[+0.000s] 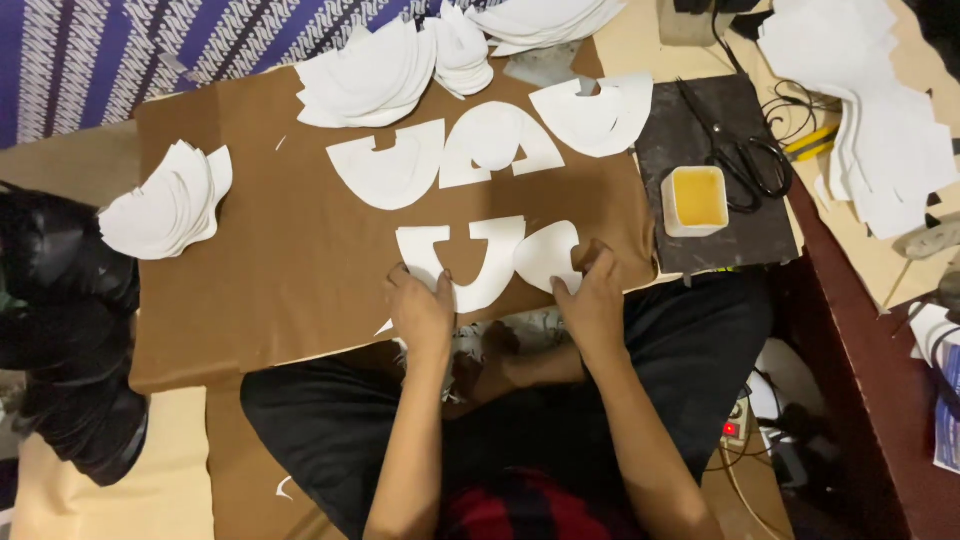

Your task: Applying glue to the edges of white leather cut-outs and folding them to prepare for assembly

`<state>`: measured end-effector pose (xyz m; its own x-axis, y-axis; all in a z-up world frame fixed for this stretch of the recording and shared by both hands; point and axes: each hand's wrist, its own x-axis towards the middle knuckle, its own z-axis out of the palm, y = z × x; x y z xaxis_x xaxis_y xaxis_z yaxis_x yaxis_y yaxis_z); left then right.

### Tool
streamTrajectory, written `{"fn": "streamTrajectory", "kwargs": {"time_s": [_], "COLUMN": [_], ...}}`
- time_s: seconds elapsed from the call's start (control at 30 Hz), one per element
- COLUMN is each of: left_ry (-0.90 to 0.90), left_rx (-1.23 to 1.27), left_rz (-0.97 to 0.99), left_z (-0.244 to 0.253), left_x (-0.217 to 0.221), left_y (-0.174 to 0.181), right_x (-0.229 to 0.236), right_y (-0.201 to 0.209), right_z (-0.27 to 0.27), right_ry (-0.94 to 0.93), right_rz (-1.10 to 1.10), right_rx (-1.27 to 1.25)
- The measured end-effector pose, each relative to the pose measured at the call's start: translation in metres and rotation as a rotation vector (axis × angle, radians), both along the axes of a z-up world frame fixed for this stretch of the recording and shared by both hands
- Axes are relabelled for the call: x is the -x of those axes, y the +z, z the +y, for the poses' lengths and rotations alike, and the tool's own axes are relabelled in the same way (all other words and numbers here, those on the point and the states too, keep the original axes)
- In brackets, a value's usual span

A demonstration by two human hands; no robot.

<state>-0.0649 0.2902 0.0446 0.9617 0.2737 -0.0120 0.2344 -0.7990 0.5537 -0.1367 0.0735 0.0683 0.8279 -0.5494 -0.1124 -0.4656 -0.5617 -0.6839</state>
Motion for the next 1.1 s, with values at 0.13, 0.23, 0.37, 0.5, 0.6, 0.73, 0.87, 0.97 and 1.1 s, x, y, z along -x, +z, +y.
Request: {"fn": "streamTrajectory", "kwargs": {"time_s": [0.13,0.23,0.37,0.5,0.6,0.73,0.87,0.97,1.1], "left_ry": [0.002,-0.006,-0.055,-0.035,0.099,0.191,0.141,0.087,0.121], "left_rx": [0.074,0.137,0.256,0.527,1.038,1.286,1.267,1.162,1.083], "left_rz": [0.109,0.226,0.224,0.256,0.290,0.369,0.423,0.385,0.336], "left_z": [0.011,0.020,0.011,0.018,0.016,0.016,0.018,0.011,0.010], "left_x": [-0.013,-0.021,-0.010,0.003,0.009,0.015,0.017,0.016,0.014], "left_y": [0.006,0.007,0.033,0.017,-0.023,0.038,0.039,0.039,0.010], "right_x": [-0.009,-0.008,-0.009,-0.018,-0.037,-0.044,-0.045,-0.046,-0.047], "right_y": [0.013,0.031,0.054,0.063,0.006,0.000,0.023,0.034,0.049], "right_z": [0.006,0.015,0.018,0.021,0.026,0.040,0.045,0.044,0.052], "right_ry": [0.003,-0.031,-0.071,0.080,0.212,0.397,0.500,0.567,0.601], "right_rz": [0.037,0.067,-0.149,-0.370,-0.395,-0.179,-0.066,-0.056,-0.025], "right_rx": [-0.103,-0.134,-0.177,-0.340,-0.772,-0.643,-0.357,-0.281,-0.263]}}
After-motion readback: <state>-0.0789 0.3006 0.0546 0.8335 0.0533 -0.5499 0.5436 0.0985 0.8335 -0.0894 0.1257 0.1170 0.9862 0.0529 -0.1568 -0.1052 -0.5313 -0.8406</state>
